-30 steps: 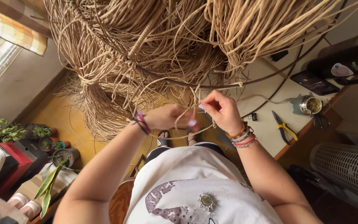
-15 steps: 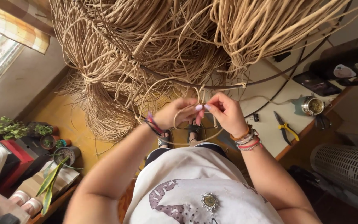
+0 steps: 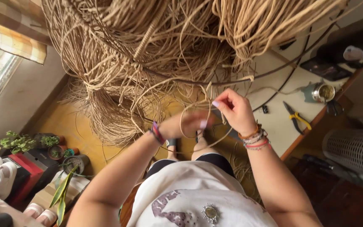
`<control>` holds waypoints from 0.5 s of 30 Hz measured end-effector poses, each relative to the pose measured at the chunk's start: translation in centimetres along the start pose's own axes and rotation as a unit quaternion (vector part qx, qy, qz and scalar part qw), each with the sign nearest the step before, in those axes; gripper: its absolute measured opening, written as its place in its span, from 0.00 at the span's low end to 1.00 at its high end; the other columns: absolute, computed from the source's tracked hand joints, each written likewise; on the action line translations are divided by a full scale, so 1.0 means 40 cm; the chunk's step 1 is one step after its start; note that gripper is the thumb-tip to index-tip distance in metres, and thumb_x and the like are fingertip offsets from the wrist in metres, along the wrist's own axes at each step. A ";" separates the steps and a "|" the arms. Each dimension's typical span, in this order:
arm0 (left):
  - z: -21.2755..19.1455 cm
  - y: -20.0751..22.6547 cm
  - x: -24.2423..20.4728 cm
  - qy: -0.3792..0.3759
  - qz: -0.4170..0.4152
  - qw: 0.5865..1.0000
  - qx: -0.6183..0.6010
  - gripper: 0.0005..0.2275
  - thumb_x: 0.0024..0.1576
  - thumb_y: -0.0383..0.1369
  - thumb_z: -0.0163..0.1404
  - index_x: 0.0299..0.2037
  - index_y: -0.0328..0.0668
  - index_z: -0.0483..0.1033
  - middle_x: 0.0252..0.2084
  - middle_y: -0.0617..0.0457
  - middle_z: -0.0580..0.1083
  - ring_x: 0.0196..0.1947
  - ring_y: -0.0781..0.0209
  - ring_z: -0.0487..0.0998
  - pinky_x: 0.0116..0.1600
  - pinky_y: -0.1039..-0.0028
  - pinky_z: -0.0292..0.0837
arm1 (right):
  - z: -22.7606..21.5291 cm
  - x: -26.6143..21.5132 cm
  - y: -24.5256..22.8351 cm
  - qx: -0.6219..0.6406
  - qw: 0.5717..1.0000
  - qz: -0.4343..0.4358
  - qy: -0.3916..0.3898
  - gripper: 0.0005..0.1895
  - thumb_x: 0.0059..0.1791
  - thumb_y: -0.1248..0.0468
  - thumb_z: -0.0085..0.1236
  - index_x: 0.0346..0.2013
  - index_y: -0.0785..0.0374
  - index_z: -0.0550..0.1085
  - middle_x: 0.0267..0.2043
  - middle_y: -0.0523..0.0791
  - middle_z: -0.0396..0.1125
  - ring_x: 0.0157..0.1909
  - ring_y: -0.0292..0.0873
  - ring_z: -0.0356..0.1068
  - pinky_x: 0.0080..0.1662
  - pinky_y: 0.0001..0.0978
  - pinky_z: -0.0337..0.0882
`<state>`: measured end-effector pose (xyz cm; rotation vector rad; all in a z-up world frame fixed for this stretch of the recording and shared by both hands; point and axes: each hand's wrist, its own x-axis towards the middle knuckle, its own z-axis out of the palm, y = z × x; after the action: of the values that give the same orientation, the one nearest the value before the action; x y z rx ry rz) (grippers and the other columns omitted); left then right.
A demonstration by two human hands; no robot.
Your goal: Weaving and tying natural fiber strands onto a large furniture-like structure.
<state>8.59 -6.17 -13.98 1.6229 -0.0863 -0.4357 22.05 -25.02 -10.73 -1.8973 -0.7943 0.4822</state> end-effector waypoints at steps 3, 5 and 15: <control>-0.021 0.092 0.025 0.106 0.054 0.988 -0.093 0.12 0.64 0.44 0.49 0.43 0.45 0.77 0.34 0.52 0.77 0.41 0.63 0.73 0.53 0.66 0.73 | 0.002 0.002 -0.009 0.005 1.000 -0.008 -0.006 0.03 0.53 0.68 0.58 0.36 0.65 0.76 0.20 0.48 0.69 0.19 0.37 0.67 0.25 0.28 0.69; -0.003 0.036 0.040 0.108 -0.049 0.993 -0.013 0.16 0.65 0.45 0.42 0.36 0.44 0.78 0.26 0.46 0.77 0.33 0.47 0.76 0.47 0.60 0.73 | -0.002 -0.004 -0.014 0.032 0.999 -0.001 -0.018 0.03 0.52 0.69 0.60 0.34 0.65 0.76 0.18 0.45 0.68 0.17 0.35 0.66 0.24 0.24 0.68; -0.008 0.034 0.066 0.071 0.012 0.980 -0.185 0.15 0.69 0.42 0.40 0.36 0.45 0.74 0.26 0.55 0.75 0.24 0.71 0.69 0.28 0.85 0.65 | -0.040 0.032 0.029 0.056 0.996 -0.020 -0.064 0.03 0.52 0.67 0.59 0.34 0.63 0.76 0.19 0.44 0.68 0.23 0.32 0.62 0.27 0.24 0.66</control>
<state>11.42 -6.83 -13.25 1.2799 0.0791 -0.2962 24.35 -25.48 -11.05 -1.7566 -0.8702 0.6162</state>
